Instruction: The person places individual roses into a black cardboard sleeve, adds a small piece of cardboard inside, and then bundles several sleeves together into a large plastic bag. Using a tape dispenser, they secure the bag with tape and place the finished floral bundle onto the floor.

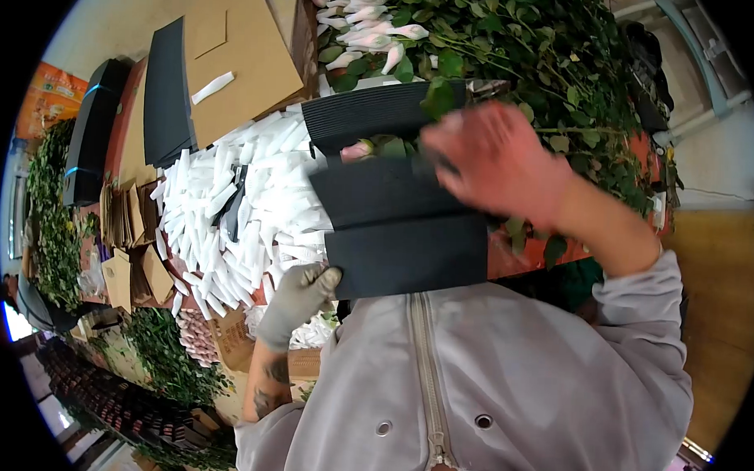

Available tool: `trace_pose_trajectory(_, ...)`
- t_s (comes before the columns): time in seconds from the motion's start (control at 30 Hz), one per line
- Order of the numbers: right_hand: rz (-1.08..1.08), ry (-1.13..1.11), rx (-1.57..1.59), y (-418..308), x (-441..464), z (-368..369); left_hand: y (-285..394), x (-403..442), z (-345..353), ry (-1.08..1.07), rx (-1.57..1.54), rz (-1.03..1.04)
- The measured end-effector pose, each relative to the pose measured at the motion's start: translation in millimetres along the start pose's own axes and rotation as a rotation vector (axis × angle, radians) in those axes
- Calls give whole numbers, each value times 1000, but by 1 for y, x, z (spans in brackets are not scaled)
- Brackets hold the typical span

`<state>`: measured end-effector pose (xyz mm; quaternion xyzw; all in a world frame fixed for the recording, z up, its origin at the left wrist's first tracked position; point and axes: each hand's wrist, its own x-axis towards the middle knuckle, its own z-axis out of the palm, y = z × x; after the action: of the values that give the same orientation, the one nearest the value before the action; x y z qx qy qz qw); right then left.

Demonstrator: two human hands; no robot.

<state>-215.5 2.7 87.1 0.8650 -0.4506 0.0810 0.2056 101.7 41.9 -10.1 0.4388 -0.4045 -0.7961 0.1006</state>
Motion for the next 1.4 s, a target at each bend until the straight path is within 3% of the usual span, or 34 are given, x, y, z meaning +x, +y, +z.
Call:
trace_pose_trajectory(0.07,65,76,112,23,15,49,22,-12,23,692,812,402)
trace_pose_trajectory(0.1,69,67,113,17,15,49,39,-14,30,696,906,619)
trace_pose_trajectory(0.13,-46,107,121,9,16,46,49,-13,37,641,1199,841)
trace_pose_trajectory(0.2,-302,192,146,-10,23,41,70,7,63,377,1405,749)
trace_pose_trajectory(0.23,-480,92,172,-24,21,47,63,23,67,348,1479,661)
trace_pose_trajectory(0.27,-489,95,173,-26,16,65,53,39,67,316,1558,577)
trace_pose_trajectory(0.33,-440,-249,374,-24,6,98,52,52,69,302,1565,514)
trace_pose_trajectory(0.4,-454,-432,315,-9,4,114,51,60,75,293,1557,450)
trace_pose_trajectory(0.53,-368,-478,360,-12,-19,149,57,62,85,273,1533,277)
trace_pose_trajectory(0.6,-248,-484,624,-16,-26,153,57,51,70,210,1447,472)
trace_pose_trajectory(0.67,-306,-406,342,-19,-19,138,57,45,26,-46,890,718)
trace_pose_trajectory(0.7,-276,-452,377,-20,-20,137,56,37,4,58,568,661)
trace_pose_trajectory(0.73,-241,-508,407,-21,-19,139,58,23,-19,288,343,450)
trace_pose_trajectory(0.77,-233,-526,424,-21,-19,139,33,34,-67,699,784,697)
trace_pose_trajectory(0.83,-238,-499,403,-18,-24,140,27,17,-157,1269,1065,729)
trace_pose_trajectory(0.9,-282,-433,389,-20,-22,137,12,-19,-247,1651,1217,509)
trace_pose_trajectory(0.93,-238,-532,429,-20,-18,135,21,-44,-258,1815,1229,203)
trace_pose_trajectory(0.97,-185,-632,461,-18,-18,136,11,-64,-297,1921,1076,79)
trace_pose_trajectory(1.03,-172,-640,530,-14,-24,155,17,-106,-324,1990,1064,-39)
trace_pose_trajectory(1.07,-190,-640,531,-13,-27,158,24,-126,-327,1857,1057,-121)
trace_pose_trajectory(1.13,-224,-641,532,-11,-33,163,7,-150,-360,1673,1216,-491)
trace_pose_trajectory(1.2,-211,-667,538,-9,-37,166,4,-165,-374,1474,1137,-793)
trace_pose_trajectory(1.27,-141,-711,605,-9,-36,164,-8,-180,-403,1334,1059,-709)
trace_pose_trajectory(1.4,-16,-807,738,-5,-44,161,-10,-189,-414,1302,946,-790)
